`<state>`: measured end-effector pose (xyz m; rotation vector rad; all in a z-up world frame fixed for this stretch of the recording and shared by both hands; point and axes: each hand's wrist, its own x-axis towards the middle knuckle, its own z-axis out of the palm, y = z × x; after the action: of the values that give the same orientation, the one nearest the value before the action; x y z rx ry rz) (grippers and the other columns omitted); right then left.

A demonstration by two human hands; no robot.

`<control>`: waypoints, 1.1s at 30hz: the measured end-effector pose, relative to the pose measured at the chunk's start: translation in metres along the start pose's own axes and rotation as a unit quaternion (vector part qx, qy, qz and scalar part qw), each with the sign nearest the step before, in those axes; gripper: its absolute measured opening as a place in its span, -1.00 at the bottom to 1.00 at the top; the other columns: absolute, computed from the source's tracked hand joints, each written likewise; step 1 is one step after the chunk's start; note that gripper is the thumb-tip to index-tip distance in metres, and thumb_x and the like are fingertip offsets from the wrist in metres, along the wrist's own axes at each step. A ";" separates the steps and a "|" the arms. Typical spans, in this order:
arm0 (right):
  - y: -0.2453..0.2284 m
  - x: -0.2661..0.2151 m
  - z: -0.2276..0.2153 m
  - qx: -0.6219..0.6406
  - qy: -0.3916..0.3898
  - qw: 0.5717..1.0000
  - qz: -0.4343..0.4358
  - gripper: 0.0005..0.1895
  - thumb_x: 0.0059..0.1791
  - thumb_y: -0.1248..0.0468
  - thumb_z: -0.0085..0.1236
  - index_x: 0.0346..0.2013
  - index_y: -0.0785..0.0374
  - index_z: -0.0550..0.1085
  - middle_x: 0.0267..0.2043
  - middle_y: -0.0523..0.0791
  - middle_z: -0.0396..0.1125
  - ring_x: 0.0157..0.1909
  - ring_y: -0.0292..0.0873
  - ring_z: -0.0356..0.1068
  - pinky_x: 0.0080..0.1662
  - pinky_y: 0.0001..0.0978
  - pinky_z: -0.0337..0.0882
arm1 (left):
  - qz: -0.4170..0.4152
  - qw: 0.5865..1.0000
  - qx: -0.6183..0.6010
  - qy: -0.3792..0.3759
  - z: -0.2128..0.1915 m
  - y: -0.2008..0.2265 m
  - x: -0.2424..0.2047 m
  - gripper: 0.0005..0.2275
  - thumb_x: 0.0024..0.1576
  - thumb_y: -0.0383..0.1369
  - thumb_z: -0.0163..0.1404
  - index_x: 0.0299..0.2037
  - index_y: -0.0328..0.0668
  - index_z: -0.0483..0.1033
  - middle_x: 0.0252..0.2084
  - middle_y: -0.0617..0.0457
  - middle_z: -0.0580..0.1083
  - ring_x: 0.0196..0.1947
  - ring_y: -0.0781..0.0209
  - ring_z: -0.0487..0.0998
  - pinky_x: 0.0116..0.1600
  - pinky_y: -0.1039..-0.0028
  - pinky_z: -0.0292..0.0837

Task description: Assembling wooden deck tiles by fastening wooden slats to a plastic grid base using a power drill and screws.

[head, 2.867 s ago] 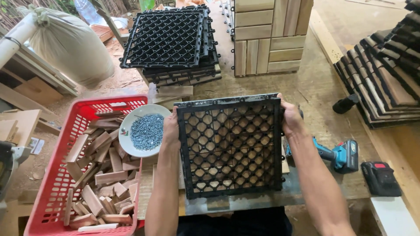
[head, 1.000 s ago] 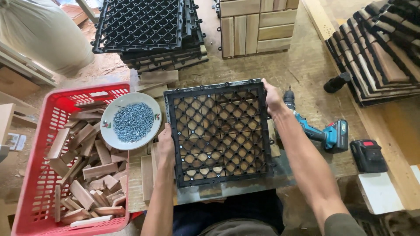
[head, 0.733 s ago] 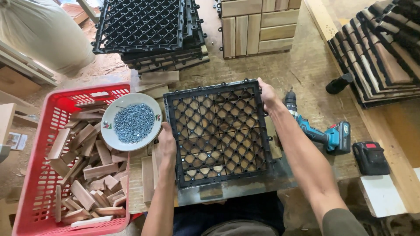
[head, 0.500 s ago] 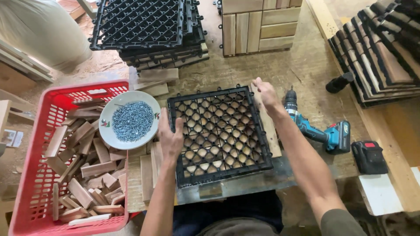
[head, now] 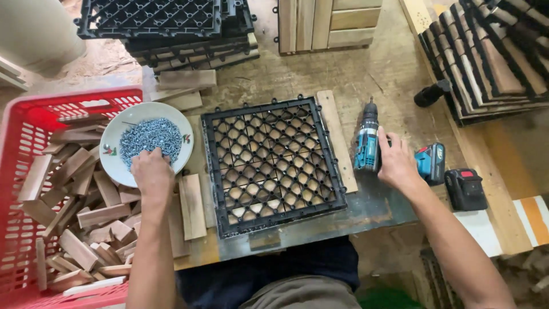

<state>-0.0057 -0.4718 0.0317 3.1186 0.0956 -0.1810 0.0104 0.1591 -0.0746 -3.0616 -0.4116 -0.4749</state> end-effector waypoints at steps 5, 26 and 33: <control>0.019 0.007 0.017 0.031 0.056 0.998 -0.013 0.06 -0.24 0.45 0.04 0.57 0.05 0.03 0.19 0.05 0.29 0.10 0.25 0.44 0.13 0.10 0.45 | -0.053 0.993 -0.106 -0.024 0.014 -0.006 0.026 -0.92 0.09 -0.22 0.24 -0.35 0.09 0.66 -0.43 0.08 0.52 -0.34 -0.01 0.60 -0.17 0.29 0.55; -0.110 -0.108 -0.122 0.396 0.065 0.851 -0.340 -0.56 -0.17 0.14 0.38 -0.01 0.10 0.59 0.01 -0.17 0.57 0.05 -0.14 0.60 0.13 -0.25 0.58 | -0.084 0.566 -0.803 -0.167 -0.186 0.133 -0.100 -0.95 0.13 -0.60 0.13 -0.23 -0.37 0.59 -0.35 -0.14 0.62 -0.40 0.19 0.66 -0.28 0.55 0.67; -0.102 -0.128 -0.101 0.513 -0.052 0.827 -0.226 -0.63 -0.22 0.22 0.45 -0.12 0.13 0.65 -0.21 -0.16 0.67 -0.20 -0.18 0.71 -0.10 -0.31 0.73 | -0.100 0.382 -0.885 -0.247 -0.140 0.162 -0.131 -0.81 0.04 -0.38 0.27 -0.26 -0.38 0.66 -0.54 -0.06 0.54 -0.61 0.28 0.51 -0.54 0.58 0.52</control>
<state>-0.1273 -0.3761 0.1451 4.0446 1.0875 -0.5770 -0.1094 -0.0382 0.0234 -5.3615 -0.2067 0.8746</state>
